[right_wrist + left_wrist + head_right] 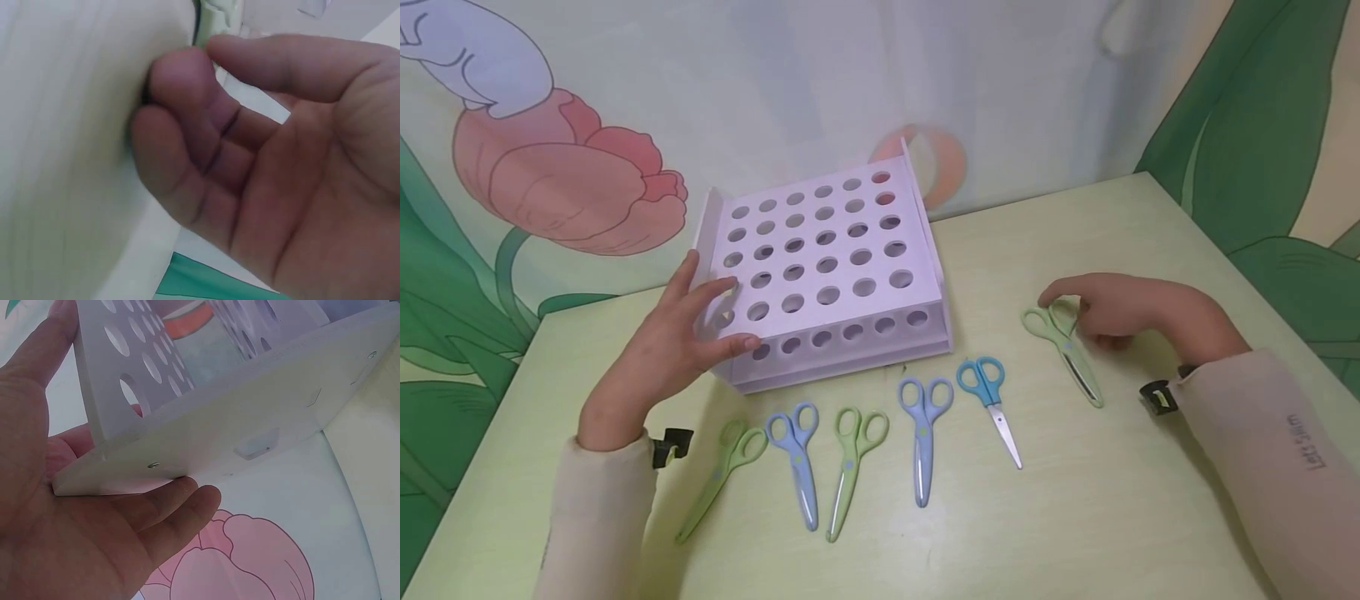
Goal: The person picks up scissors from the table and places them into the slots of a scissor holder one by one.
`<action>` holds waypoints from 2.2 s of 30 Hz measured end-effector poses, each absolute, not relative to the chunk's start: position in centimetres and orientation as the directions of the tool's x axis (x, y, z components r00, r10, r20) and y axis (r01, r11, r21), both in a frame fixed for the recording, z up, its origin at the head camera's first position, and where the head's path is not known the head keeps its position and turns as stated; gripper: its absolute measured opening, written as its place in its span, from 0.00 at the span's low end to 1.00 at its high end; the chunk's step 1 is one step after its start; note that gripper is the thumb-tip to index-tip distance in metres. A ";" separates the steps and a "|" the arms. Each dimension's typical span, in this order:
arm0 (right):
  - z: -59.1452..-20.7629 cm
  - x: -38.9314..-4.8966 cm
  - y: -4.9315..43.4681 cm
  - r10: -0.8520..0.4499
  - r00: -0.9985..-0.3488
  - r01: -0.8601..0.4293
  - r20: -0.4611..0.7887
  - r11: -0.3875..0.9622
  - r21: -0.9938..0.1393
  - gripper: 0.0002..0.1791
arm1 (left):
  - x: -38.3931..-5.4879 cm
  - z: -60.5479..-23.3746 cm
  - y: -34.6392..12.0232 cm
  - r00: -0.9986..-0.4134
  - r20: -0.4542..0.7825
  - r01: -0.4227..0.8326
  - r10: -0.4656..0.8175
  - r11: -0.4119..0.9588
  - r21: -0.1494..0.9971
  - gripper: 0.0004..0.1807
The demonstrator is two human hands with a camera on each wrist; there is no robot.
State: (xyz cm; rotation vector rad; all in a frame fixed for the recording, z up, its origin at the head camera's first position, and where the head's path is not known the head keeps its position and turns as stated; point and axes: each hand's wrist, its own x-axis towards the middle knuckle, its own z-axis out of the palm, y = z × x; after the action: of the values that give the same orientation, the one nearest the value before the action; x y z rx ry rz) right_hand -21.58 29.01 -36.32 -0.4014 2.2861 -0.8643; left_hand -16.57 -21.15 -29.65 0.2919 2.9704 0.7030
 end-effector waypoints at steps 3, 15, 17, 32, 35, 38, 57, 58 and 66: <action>-36.6 -21.8 29.0 -0.475 -0.755 -0.077 -0.453 0.750 -0.657 0.29 | -16.5 -29.5 -21.1 -0.980 -0.028 0.165 0.199 0.877 0.451 0.50; -36.8 -21.9 28.8 -0.432 -0.806 -0.124 -0.405 0.792 -0.598 0.19 | -16.5 -29.5 -21.1 -0.979 -0.018 0.173 0.203 0.873 0.456 0.49; -36.9 -21.9 28.9 -0.424 -0.814 -0.131 -0.397 0.801 -0.585 0.19 | -16.6 -29.5 -21.0 -0.979 -0.015 0.174 0.203 0.873 0.456 0.48; -36.7 -22.1 30.2 -0.329 -0.893 -0.202 -0.308 0.903 -0.378 0.20 | -16.5 -29.6 -21.2 -0.980 -0.012 0.170 0.197 0.878 0.447 0.48; -36.7 -22.2 30.3 -0.329 -0.903 -0.218 -0.276 0.905 -0.366 0.19 | -16.4 -29.6 -21.2 -0.980 -0.013 0.171 0.198 0.877 0.448 0.47; -36.7 -22.3 30.3 -0.326 -0.914 -0.220 -0.243 0.899 -0.377 0.17 | -16.4 -29.5 -21.2 -0.980 -0.013 0.174 0.201 0.876 0.451 0.46; -34.3 -21.9 29.3 -0.273 -0.952 -0.102 -0.138 0.707 -0.700 0.21 | -16.6 -29.7 -21.2 -0.981 -0.009 0.170 0.195 0.875 0.452 0.47; -34.1 -21.9 29.3 -0.274 -0.953 -0.107 -0.126 0.698 -0.708 0.21 | -16.5 -29.7 -21.2 -0.981 -0.009 0.170 0.195 0.875 0.454 0.48; -33.3 -21.5 29.0 -0.253 -0.967 -0.156 -0.008 0.620 -0.769 0.12 | -16.5 -29.8 -21.3 -0.981 -0.006 0.171 0.195 0.873 0.457 0.47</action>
State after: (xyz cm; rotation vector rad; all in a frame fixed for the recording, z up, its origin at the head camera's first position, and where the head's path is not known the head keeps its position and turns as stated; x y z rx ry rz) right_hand -21.46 28.98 -33.33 -0.3453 2.7224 -1.2752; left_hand -16.49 -21.26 -29.79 0.2928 2.9899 0.7220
